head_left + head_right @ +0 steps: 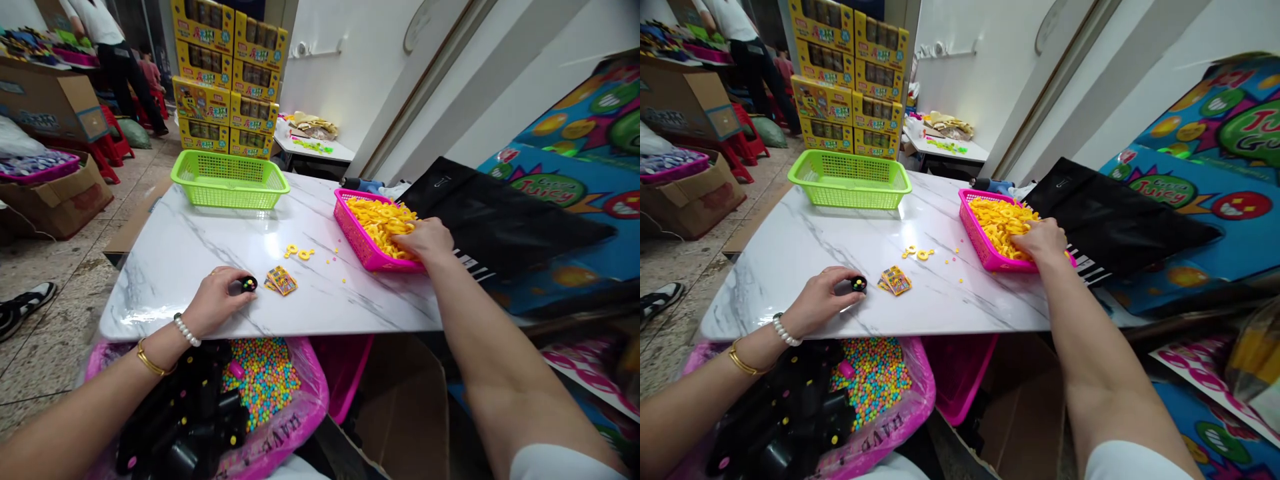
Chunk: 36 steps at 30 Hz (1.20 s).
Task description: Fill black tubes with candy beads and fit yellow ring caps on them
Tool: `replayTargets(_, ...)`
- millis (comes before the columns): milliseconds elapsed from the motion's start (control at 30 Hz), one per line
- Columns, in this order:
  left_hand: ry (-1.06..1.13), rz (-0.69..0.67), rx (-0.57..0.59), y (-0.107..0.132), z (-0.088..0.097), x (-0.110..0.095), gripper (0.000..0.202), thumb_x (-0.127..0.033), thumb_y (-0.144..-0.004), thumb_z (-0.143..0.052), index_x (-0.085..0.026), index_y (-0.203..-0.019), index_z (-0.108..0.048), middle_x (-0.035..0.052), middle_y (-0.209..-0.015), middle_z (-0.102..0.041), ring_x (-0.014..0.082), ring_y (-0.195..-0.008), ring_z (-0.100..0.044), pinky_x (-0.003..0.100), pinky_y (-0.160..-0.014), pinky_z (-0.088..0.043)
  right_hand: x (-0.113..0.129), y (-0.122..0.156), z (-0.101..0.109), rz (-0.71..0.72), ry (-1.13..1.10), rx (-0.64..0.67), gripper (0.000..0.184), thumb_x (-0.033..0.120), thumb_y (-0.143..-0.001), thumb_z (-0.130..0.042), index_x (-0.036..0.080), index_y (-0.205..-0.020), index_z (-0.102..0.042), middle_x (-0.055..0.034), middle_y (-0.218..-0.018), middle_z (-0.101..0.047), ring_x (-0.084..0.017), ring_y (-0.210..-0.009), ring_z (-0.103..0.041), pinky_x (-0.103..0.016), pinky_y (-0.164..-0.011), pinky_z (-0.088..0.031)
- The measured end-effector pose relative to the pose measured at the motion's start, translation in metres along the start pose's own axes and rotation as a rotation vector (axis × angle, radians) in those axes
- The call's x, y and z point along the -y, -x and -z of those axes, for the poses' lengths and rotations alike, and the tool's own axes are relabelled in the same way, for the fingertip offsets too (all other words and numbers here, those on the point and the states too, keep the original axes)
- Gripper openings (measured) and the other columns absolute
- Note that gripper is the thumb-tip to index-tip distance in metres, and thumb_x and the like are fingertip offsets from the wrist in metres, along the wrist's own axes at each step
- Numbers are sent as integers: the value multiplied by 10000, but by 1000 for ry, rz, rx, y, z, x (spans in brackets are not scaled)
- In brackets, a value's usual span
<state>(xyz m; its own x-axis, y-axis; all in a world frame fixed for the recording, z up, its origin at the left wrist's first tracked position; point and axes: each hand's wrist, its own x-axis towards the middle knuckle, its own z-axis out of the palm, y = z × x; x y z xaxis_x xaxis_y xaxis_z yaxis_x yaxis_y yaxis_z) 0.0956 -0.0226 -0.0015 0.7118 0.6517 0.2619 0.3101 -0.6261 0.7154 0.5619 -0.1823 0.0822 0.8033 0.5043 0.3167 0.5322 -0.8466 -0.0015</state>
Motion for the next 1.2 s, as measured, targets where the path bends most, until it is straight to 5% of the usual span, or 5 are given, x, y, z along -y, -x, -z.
replayTargets(400,33,-10,69,5,4,0,236,-278,-762,-716,-234,-993,-702,50,-1043,-721,251,-1050,-620,448,-957,-483,43,42,49,162,-154,-390,450,355,-726,-761,211,-1153,-761,-100,-1194,-651,-202,-946,-619,-304,-829,-449)
replayTargets(700,34,-45,45,7,4,-1,246,-249,-758,-731,-230,-1001,-698,62,-1045,-717,249,-1037,-626,458,-945,-504,146,130,-23,583,-299,-45,550,541,-732,-780,269,-1207,-727,-123,-1344,-575,-340,-1140,-598,-465,-909,-547)
replayTargets(867,29,-66,52,8,4,0,259,-211,-746,-745,-243,-999,-700,58,-1056,-716,255,-1056,-627,463,-949,-510,139,113,-22,635,-364,145,861,624,-736,-768,264,-1474,-509,-174,-1545,-390,-400,-1359,-457,-563,-1080,-430)
replayTargets(1033,11,-40,68,8,4,-5,271,-177,-734,-749,-233,-997,-709,53,-1029,-720,264,-1094,-610,453,-955,-502,113,116,-5,732,-421,-35,460,471,-850,-721,218,-1234,-714,-140,-1284,-639,-323,-1181,-596,-488,-1036,-468)
replayTargets(1200,17,-64,91,10,6,-10,238,-188,-750,-750,-221,-982,-709,59,-1025,-721,258,-1066,-618,435,-939,-504,94,139,-19,558,-355,-150,356,474,-857,-687,203,-1068,-783,-118,-952,-662,-281,-874,-640,-430,-786,-539)
